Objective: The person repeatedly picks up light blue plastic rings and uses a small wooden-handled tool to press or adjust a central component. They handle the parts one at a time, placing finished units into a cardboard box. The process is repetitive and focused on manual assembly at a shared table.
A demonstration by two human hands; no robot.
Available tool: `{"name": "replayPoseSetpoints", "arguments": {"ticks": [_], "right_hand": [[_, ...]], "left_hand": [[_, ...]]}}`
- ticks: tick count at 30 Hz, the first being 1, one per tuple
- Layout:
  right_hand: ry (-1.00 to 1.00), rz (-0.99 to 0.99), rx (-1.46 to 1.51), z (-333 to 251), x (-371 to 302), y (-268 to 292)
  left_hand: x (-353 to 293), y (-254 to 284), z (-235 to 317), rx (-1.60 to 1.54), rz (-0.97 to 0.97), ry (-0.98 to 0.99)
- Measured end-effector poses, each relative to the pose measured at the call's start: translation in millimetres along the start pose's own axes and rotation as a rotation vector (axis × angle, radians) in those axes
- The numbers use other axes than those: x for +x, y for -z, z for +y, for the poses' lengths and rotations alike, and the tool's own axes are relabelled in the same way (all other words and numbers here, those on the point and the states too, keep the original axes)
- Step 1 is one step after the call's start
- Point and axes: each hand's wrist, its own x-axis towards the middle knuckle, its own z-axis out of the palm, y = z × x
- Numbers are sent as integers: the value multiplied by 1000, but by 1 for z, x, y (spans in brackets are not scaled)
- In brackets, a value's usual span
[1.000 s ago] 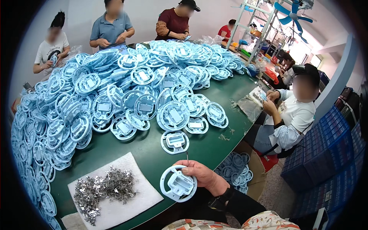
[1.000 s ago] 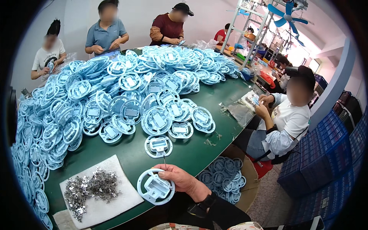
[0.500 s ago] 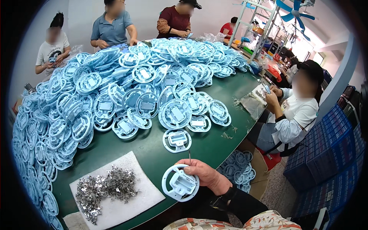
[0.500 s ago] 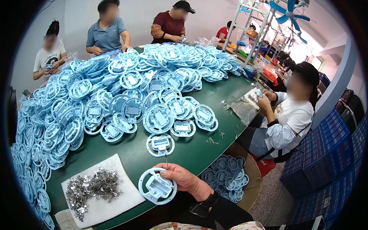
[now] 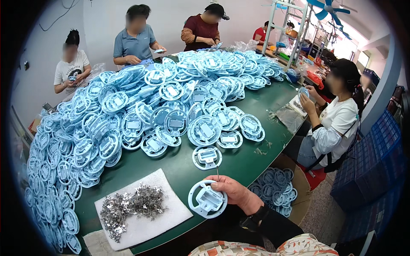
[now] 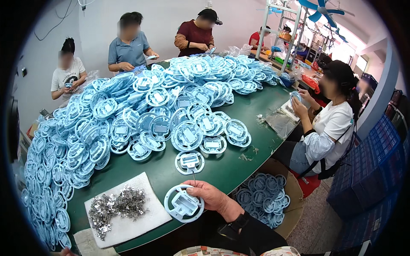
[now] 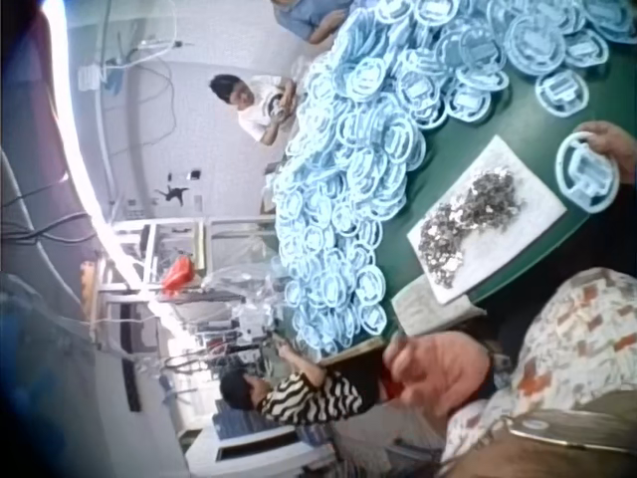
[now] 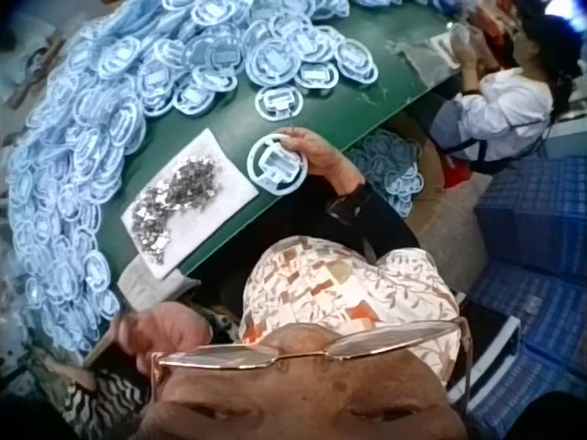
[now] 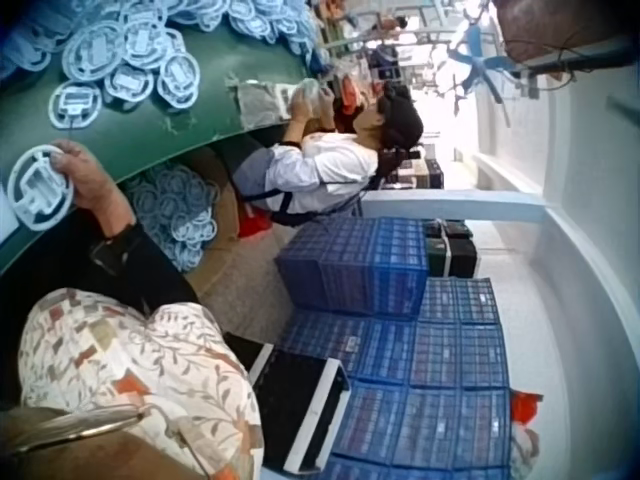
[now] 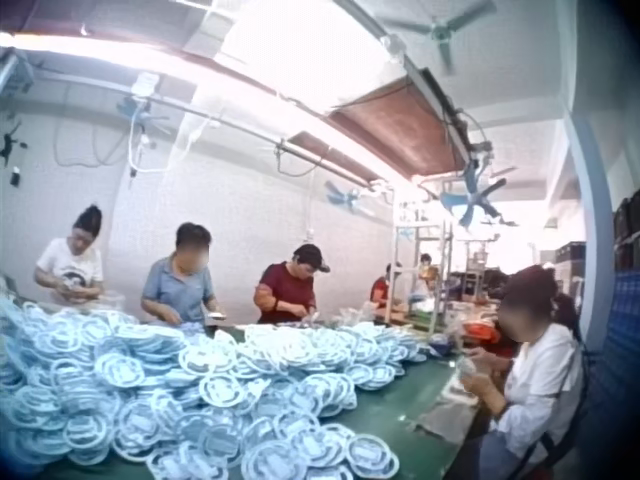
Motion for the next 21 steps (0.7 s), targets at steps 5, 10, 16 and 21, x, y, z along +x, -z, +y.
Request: {"name": "replayPoseSetpoints", "arguments": {"ticks": [5,10,16,21], "right_hand": [[16,23,-35,-6,-6,6],[33,47,-45,-5,-6,2],[54,80,-53,-6,-9,4],[89,122,-74,2,-8,-6]], "left_hand": [[-38,19,16,-49,-680,530],[-49,24,21,-49,-791,619],[-53,24,25,-74,-782,733],[-71,42,23,-31,-829,801]]}}
